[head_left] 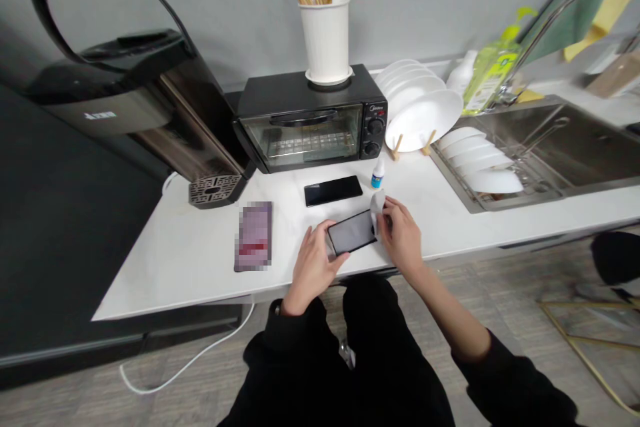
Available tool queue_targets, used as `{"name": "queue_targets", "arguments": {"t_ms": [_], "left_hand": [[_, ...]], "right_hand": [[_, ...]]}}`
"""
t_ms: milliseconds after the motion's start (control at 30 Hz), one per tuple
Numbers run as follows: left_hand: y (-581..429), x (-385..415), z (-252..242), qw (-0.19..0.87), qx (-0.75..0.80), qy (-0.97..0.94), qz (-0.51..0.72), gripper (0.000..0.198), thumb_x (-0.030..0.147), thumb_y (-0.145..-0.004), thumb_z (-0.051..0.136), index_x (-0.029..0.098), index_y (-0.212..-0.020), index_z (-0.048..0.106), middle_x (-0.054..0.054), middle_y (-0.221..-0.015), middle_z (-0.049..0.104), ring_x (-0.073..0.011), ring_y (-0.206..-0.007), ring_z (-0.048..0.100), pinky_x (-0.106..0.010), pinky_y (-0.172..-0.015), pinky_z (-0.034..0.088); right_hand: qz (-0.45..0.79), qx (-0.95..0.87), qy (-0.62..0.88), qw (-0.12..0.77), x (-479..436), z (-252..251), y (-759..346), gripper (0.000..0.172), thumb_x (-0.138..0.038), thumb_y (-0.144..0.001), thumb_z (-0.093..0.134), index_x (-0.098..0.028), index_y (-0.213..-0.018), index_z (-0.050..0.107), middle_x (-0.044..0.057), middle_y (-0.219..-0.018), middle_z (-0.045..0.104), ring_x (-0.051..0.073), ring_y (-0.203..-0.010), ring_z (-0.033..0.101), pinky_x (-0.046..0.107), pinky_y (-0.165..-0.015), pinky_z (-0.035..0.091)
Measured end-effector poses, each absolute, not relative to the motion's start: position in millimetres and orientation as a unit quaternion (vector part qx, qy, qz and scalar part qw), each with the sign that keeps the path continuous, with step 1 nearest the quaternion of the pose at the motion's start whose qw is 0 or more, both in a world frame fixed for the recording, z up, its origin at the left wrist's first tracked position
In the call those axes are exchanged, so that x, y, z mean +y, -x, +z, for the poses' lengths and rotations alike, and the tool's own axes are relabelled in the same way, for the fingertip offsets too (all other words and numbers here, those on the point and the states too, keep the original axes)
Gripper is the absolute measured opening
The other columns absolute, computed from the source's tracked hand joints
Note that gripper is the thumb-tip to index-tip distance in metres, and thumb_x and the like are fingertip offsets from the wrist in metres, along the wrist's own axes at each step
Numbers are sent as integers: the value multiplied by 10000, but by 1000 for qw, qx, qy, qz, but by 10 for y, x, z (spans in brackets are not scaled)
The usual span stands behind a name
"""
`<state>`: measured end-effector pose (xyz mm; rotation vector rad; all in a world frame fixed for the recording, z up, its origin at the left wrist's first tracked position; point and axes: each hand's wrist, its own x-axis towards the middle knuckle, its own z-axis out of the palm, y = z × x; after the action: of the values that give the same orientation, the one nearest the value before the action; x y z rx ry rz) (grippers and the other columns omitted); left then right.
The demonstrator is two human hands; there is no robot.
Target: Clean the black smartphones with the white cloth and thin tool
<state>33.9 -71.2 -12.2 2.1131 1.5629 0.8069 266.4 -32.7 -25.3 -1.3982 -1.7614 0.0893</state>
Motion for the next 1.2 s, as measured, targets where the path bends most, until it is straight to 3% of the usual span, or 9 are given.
{"name": "queue_targets", "arguments": {"t_ms": [100,300,533,700,800,933,1033,1133,1200], "left_hand": [[-303,-717,-181,248,571,-722,303,493,285,-988,625,251,-1440,432,-97,-1240,706,-264,-1107,719,-416,-987,562],[-304,-765,-294,240,597,-711,284,261,277,-1019,572,241,-1268,502,-47,-949,756,-255,-870,762,-320,-751,545],[-350,-808,-287,185,607,-722,276,201,404,-1089,504,252,-1220,519,-37,-929,782,-249,-853,791,-284,-681,528],[-332,-819,-322,119,643,-734,186,178,215,-1031,534,178,-1202,565,-89,-871,783,-267,-749,779,-306,-629,521],[-335,-826,-316,106,646,-735,178,158,198,-1018,548,182,-1173,576,-93,-881,787,-269,-758,780,-305,-628,518],[-368,-841,-282,105,626,-742,216,154,336,-1088,500,236,-1185,563,-40,-876,784,-234,-732,773,-278,-606,491],[-362,-851,-295,83,636,-743,191,139,245,-1062,505,225,-1185,568,-34,-830,769,-233,-693,760,-281,-592,476],[-340,-856,-316,65,640,-748,164,237,114,-982,526,187,-1204,564,-47,-808,761,-250,-712,763,-290,-604,482],[-344,-854,-305,63,633,-753,167,194,143,-1002,527,194,-1184,569,-44,-809,762,-245,-712,764,-288,-604,479]], "right_hand": [[-3,-752,532,389,-376,-197,-2415,163,-224,-1085,421,-216,-1088,584,135,-1190,738,293,-1358,605,595,-1215,371],[-17,-857,412,309,-561,-145,-2045,284,-204,-1085,433,-161,-1339,551,148,-1351,697,262,-1402,553,560,-1305,208],[-59,-768,556,313,-439,-127,-2248,464,-64,-977,415,-175,-1404,561,131,-1317,723,318,-1431,512,663,-1297,49],[-1,-848,445,289,-653,-128,-1939,589,-107,-926,446,-113,-1514,478,184,-1544,564,326,-1569,344,597,-1310,110],[6,-864,419,277,-616,-114,-2022,622,-108,-874,472,-110,-1496,481,188,-1518,581,314,-1546,386,563,-1314,141],[-30,-778,545,310,-520,-108,-2187,478,-86,-823,486,-129,-1293,565,203,-1417,624,364,-1520,404,651,-1290,127],[-22,-788,528,315,-623,-140,-2028,472,-108,-829,500,-109,-1297,555,227,-1446,595,386,-1557,335,662,-1288,114],[-9,-849,438,295,-684,-155,-1933,542,-99,-861,482,-113,-1402,518,201,-1451,614,329,-1520,412,593,-1314,96],[-19,-841,456,291,-617,-136,-2024,518,-73,-853,478,-137,-1363,543,187,-1426,637,317,-1487,461,604,-1313,76]]}}
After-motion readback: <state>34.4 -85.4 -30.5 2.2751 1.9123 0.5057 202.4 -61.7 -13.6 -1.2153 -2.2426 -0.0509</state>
